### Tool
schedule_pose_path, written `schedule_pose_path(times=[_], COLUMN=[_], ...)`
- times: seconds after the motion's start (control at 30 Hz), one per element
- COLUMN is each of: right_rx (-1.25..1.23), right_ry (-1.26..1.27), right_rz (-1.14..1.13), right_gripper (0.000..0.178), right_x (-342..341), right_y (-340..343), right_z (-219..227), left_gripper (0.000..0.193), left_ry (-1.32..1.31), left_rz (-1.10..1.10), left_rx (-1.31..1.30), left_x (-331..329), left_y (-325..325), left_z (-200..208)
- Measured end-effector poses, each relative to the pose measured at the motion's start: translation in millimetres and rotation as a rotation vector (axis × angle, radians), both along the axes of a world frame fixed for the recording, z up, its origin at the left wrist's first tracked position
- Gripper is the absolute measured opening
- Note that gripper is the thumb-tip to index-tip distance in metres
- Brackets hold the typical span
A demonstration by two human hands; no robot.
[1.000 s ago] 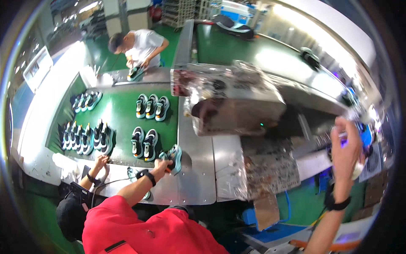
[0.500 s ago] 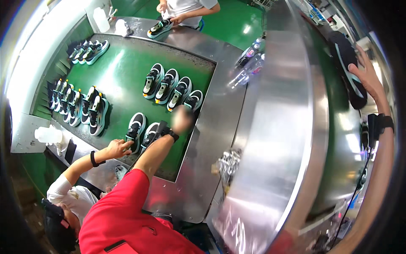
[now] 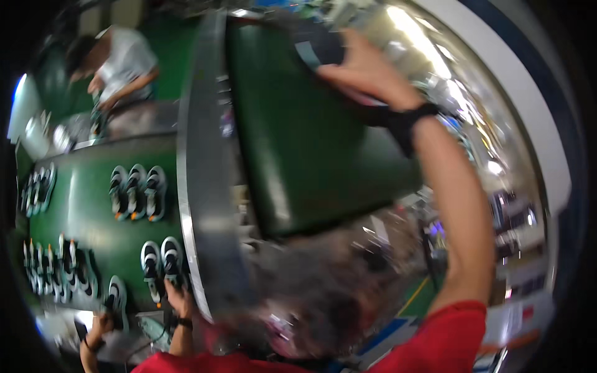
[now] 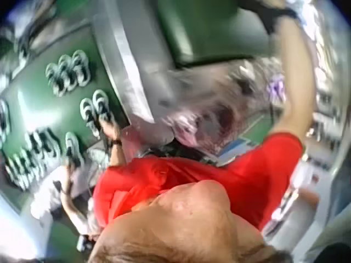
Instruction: Operates machinery and uses a handheld scanner to process shoes on a factory assembly line.
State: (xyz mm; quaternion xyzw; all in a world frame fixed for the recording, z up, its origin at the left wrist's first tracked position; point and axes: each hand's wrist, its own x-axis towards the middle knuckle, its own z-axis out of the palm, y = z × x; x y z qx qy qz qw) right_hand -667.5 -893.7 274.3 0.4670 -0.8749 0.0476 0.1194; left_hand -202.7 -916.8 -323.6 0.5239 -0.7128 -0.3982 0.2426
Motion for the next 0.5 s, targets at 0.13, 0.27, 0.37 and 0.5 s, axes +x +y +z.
schedule_pose_path(times=[0.13,0.27,0.37,0.5], right_rx=[-0.199,-0.577,-0.77,-0.918], right_ry=[0.357,0.43,0.545,0.491], right_rz=[0.377,0.361,0.382,0.19], right_gripper=[0.075,0.074,0.077,0.084], right_x=[40.7,123.8,196.9,312.3], right_y=[34.4,135.2,224.6,307.2], right_z=[-1.1,49.0,73.6,43.7], left_gripper=[0.08,0.072,0.043,0.08], left_ry=[-0.126,0.082,0.508,1.015], left_rz=[-0.112,-0.454,-0.868,-1.218], left_rx=[-0.051,0.016,0.631,0.664], left_x=[9.4,-7.3,-26.1,-31.5], left_y=[-3.2,34.2,107.3,214.7], left_z=[-27.2,109.8,231.1,374.4])
